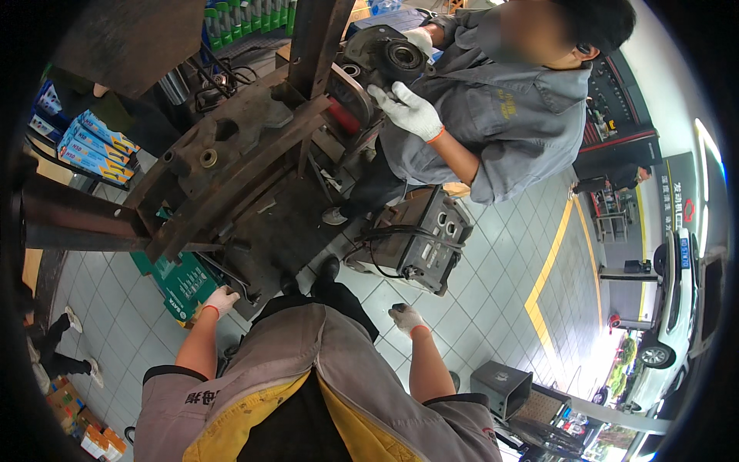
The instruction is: The person selects cylindrical metal parts and bearings from a tray, then uses a brush to clean the interior of a cylinder. They insert bearings into the cylinder and place the assembly on a blue bin. The person continues to handle additional bearings and parts, organizing them on the tray.
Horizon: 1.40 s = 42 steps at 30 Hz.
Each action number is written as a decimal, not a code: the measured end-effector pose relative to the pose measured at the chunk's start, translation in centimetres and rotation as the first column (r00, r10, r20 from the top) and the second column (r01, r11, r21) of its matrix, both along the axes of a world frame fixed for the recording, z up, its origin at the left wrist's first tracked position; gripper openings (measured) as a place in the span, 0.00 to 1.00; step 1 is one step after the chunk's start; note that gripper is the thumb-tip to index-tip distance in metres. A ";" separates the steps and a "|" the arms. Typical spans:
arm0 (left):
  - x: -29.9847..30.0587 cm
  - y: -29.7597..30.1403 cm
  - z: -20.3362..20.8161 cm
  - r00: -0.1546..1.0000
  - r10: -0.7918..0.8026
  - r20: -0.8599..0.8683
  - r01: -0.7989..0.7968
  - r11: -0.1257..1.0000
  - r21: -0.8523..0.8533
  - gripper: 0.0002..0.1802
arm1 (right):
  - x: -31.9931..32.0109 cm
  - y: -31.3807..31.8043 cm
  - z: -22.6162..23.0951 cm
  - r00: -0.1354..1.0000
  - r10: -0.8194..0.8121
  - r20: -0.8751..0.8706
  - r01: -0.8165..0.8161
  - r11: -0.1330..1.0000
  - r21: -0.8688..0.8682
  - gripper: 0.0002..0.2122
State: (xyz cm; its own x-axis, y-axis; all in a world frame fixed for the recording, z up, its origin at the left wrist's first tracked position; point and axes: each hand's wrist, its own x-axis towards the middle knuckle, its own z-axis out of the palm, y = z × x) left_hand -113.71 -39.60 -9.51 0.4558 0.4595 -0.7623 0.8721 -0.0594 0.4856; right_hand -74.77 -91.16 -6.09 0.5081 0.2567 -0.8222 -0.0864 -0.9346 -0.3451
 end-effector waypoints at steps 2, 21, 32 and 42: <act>0.0 0.1 -0.7 1.000 -0.005 0.008 0.005 1.000 0.008 0.31 | -0.3 1.0 1.6 0.992 -0.122 -0.010 0.122 0.992 -0.034 0.21; -0.6 1.1 -5.3 0.998 -0.001 0.058 0.000 1.000 0.011 0.26 | -0.6 5.0 5.7 0.978 -0.205 -0.035 0.207 0.978 0.036 0.22; 1.1 1.5 -1.1 0.999 0.027 0.036 -0.026 0.999 -0.030 0.28 | 0.2 3.5 3.3 0.980 -0.193 -0.040 0.195 0.980 0.045 0.20; 40.0 6.9 39.5 0.192 0.362 0.912 0.455 0.791 -0.410 0.18 | 1.5 2.9 3.4 0.991 -0.071 0.113 0.069 0.997 0.027 0.25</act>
State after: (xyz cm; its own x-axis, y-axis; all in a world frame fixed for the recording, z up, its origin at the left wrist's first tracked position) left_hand -73.72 -32.66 30.00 0.9594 0.1521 0.2374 -0.2819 0.5089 0.8133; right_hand -73.28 -88.27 -2.73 0.6155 0.2355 -0.7521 -0.1100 -0.9193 -0.3779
